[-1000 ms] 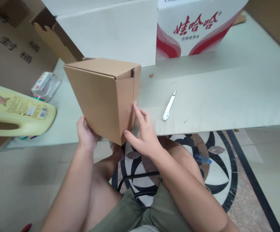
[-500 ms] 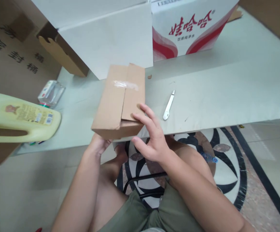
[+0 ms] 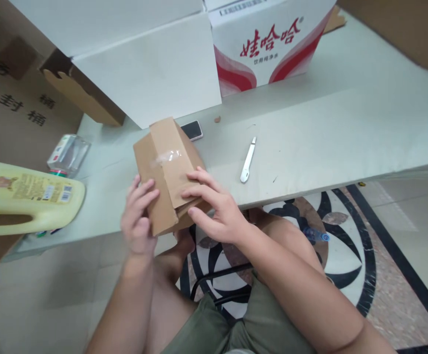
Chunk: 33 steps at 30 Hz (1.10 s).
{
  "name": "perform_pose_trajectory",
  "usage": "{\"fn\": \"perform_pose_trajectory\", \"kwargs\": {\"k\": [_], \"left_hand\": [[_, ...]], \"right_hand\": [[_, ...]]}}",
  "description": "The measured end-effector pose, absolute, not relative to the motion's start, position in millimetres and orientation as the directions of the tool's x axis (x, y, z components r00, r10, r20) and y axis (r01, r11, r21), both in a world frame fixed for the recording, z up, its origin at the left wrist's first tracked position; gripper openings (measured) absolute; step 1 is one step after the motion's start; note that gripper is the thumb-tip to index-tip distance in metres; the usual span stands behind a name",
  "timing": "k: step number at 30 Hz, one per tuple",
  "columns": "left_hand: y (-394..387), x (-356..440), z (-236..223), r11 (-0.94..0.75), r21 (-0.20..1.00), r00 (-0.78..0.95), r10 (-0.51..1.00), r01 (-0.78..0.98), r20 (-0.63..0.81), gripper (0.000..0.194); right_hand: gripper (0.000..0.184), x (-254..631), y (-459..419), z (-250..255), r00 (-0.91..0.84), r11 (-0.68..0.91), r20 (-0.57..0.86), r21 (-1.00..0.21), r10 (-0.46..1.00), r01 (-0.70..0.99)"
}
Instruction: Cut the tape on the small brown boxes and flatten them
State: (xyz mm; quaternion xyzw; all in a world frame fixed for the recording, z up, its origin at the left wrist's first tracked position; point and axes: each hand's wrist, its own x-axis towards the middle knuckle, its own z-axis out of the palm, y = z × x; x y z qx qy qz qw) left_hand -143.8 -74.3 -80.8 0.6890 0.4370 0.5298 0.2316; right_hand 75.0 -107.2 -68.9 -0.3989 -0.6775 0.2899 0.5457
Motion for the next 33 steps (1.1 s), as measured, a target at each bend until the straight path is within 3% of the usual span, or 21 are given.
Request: {"fn": "perform_pose_trajectory", "kwargs": {"k": [2, 4, 7, 10, 12, 17, 22, 26, 30, 33], "left_hand": [[-78, -134, -88, -0.647, 0.675, 0.099, 0.744, 0.355, 0.661, 0.045], [-81, -126, -96, -0.647, 0.673, 0.05, 0.733, 0.357, 0.678, 0.049], [-81, -121, -104, -0.637, 0.697, 0.017, 0.742, 0.33, 0.67, 0.05], [-81, -122, -103, -0.642, 0.703, 0.012, 0.741, 0.307, 0.671, 0.048], [-82, -124, -102, -0.63, 0.705, 0.023, 0.751, 0.325, 0.66, 0.048], [-84, -124, -100, -0.615, 0.726, 0.058, 0.774, 0.308, 0.63, 0.046], [-84, -125, -99, -0.664, 0.684, 0.102, 0.736, 0.302, 0.669, 0.044], [-85, -127, -96, -0.67, 0.656, 0.119, 0.725, 0.347, 0.678, 0.043], [-89, -123, -91, -0.676, 0.624, 0.145, 0.715, 0.391, 0.684, 0.042], [-94, -113, -85, -0.707, 0.561, 0.148, 0.668, 0.43, 0.729, 0.039]], "right_hand": [[0.027, 82, -105, -71, 0.027, 0.489, 0.507, -0.843, 0.861, 0.225], [0.026, 93, -101, -74, 0.183, 0.408, 0.469, -0.865, 0.864, 0.291], [0.027, 113, -90, -84, 0.358, 0.117, 0.308, -0.877, 0.882, 0.465], [0.055, 129, -81, -101, 0.421, -0.152, 0.151, -0.782, 0.894, 0.604], [0.064, 134, -78, -113, 0.386, -0.207, 0.111, -0.692, 0.916, 0.691], [0.04, 129, -78, -127, 0.301, -0.171, 0.138, -0.574, 0.944, 0.801], [0.043, 117, -72, -124, 0.206, -0.057, 0.201, -0.57, 0.958, 0.82], [0.016, 111, -71, -111, 0.3, -0.107, 0.187, -0.659, 0.935, 0.744], [0.02, 104, -83, -91, 0.402, -0.133, 0.163, -0.778, 0.901, 0.614], [0.023, 99, -100, -78, 0.468, 0.006, 0.257, -0.881, 0.845, 0.474]]}}
